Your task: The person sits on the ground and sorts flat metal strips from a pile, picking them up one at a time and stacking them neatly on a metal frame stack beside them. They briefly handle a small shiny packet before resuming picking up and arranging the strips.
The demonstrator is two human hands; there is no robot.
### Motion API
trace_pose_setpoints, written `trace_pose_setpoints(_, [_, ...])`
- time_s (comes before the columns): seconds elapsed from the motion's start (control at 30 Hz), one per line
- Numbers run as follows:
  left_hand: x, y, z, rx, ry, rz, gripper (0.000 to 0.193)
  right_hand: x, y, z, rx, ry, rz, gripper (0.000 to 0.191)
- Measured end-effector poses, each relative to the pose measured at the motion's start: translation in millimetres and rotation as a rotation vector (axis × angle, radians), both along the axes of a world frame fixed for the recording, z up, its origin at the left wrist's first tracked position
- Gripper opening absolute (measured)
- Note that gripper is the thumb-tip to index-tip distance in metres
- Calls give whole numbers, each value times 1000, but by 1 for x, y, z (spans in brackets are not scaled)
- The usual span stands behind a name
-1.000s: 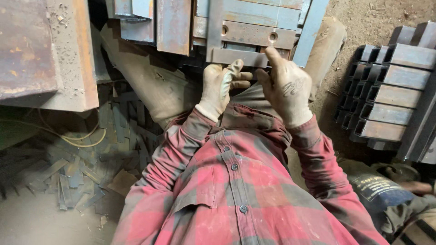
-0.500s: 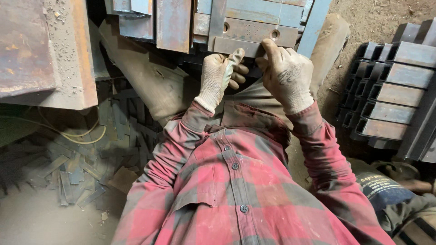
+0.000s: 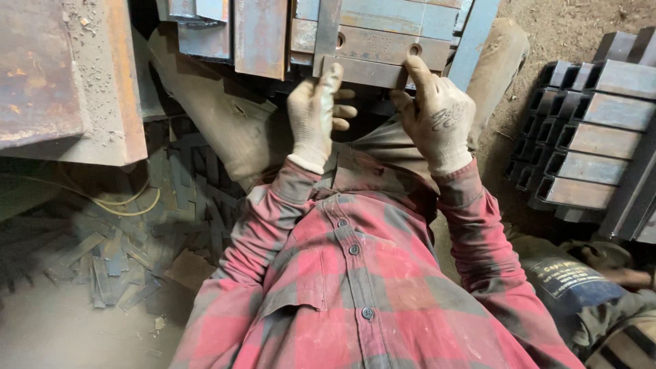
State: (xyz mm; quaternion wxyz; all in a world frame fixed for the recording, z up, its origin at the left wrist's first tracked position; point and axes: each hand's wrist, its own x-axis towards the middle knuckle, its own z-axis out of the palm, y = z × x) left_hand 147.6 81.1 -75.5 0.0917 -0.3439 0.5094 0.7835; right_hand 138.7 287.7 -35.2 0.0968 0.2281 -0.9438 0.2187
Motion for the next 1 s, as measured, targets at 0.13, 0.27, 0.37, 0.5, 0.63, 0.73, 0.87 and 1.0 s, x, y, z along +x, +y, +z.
trace_pose_setpoints(0.13, [0, -12, -7, 42, 27, -70, 47, -1, 3, -1, -86, -1, -28, 55])
trace_pose_setpoints(0.27, [-5, -9, -20, 22, 43, -142, 44, -3, 3, 0, -136, -90, -68, 48])
trace_pose_setpoints(0.37, [-4, -3, -28, 18, 96, -96, 43, -2, 6, -1, -170, -71, -62, 47])
trace_pose_setpoints(0.5, [-2, -2, -28, 23, 132, -104, 44, 0, 10, -7, -199, -34, -29, 45])
trace_pose_setpoints(0.63, [-10, -11, -10, -118, 66, -246, 45, -1, 9, -10, -366, -237, -125, 44])
trace_pose_setpoints(0.73, [-14, -25, 15, -293, -44, -430, 45, -3, 17, 0, -858, -508, -260, 37])
trace_pose_setpoints(0.87, [-6, -51, 49, -882, 322, -509, 34, 7, 48, 28, -1385, -828, -497, 39])
trace_pose_setpoints(1.0, [-33, -77, 55, -1341, 883, -427, 22, 11, 59, 42, -1364, -846, -510, 29])
